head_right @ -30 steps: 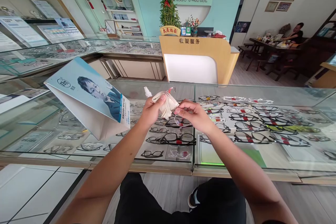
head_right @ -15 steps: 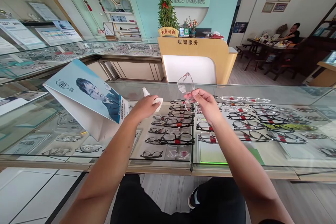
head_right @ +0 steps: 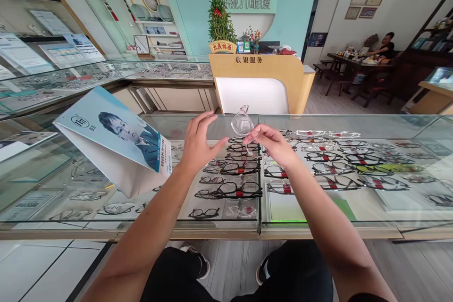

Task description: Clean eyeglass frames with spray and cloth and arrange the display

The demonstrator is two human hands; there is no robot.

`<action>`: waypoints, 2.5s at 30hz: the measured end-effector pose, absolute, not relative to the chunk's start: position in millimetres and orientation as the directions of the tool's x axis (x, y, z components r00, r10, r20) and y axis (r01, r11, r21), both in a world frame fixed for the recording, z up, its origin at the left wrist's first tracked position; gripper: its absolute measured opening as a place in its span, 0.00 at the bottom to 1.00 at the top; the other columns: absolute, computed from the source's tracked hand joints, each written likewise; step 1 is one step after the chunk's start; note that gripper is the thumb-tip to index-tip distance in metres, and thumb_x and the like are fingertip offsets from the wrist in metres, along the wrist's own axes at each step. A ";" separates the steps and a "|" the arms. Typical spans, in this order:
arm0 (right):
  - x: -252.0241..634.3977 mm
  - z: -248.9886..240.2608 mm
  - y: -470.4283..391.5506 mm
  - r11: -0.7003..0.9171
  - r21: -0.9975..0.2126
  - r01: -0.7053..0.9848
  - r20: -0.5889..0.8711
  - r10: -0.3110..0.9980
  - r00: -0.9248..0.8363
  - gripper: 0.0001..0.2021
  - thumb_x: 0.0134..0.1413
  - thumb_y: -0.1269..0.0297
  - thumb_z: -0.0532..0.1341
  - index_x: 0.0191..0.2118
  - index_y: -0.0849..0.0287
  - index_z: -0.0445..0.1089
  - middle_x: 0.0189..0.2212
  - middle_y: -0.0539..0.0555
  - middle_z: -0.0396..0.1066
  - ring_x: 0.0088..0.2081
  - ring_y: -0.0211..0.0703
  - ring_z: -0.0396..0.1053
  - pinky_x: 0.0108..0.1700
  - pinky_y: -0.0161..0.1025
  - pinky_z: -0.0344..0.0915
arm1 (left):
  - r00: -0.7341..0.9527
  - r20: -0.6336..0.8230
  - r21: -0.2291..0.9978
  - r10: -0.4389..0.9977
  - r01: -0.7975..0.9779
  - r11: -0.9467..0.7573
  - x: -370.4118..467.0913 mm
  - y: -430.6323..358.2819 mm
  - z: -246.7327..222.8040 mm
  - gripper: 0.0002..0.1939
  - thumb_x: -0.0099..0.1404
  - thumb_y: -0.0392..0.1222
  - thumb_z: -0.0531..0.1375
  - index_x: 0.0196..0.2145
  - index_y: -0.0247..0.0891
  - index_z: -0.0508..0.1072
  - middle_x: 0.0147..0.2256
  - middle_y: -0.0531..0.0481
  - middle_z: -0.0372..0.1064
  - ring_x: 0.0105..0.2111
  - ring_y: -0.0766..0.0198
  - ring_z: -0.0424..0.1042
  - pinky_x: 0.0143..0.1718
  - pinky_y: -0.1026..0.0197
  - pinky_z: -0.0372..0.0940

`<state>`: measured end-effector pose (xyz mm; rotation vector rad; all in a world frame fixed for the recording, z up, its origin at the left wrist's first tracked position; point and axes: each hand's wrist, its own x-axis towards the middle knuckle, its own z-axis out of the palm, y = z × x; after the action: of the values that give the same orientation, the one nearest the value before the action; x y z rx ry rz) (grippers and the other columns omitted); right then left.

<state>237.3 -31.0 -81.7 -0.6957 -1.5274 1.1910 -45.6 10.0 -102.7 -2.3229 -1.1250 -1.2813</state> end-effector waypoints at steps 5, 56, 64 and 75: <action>238.1 -77.0 -34.8 0.433 -0.900 0.046 0.370 0.818 -0.440 0.24 0.70 0.35 0.70 0.39 0.53 0.80 0.39 0.54 0.86 0.45 0.49 0.81 0.56 0.49 0.73 | 0.394 0.877 -0.001 0.275 0.574 -0.819 -26.3 -5.7 -104.3 0.53 0.70 0.61 0.74 0.82 0.44 0.57 0.74 0.32 0.69 0.73 0.37 0.69 0.76 0.35 0.64; 238.0 32.9 -73.9 0.488 -0.227 0.843 0.921 0.390 0.022 0.37 0.72 0.39 0.68 0.77 0.50 0.63 0.63 0.65 0.77 0.54 0.62 0.80 0.54 0.59 0.79 | -0.100 0.991 0.131 0.090 0.556 -0.821 8.8 -14.5 26.0 0.39 0.65 0.58 0.80 0.68 0.50 0.73 0.60 0.43 0.74 0.60 0.44 0.76 0.57 0.39 0.76; 244.1 31.5 -71.7 0.439 -0.239 0.866 0.911 0.411 0.043 0.36 0.75 0.38 0.64 0.78 0.50 0.64 0.65 0.66 0.78 0.52 0.61 0.80 0.55 0.61 0.80 | -0.034 0.990 0.131 0.135 0.554 -0.822 13.7 -16.4 23.9 0.35 0.73 0.61 0.74 0.72 0.56 0.71 0.64 0.43 0.73 0.66 0.41 0.75 0.59 0.33 0.79; 244.3 33.1 -68.3 0.416 -0.268 0.869 0.882 0.469 0.048 0.33 0.75 0.43 0.66 0.76 0.52 0.68 0.62 0.65 0.81 0.55 0.64 0.81 0.55 0.61 0.79 | -0.042 0.990 0.135 0.133 0.521 -0.843 17.4 -15.0 20.8 0.37 0.72 0.58 0.75 0.73 0.59 0.69 0.67 0.43 0.73 0.69 0.40 0.72 0.61 0.31 0.78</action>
<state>244.3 -68.3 33.1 -1.2111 -1.5897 -0.4620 17.4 -15.0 20.8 -1.9542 -0.6966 -1.9618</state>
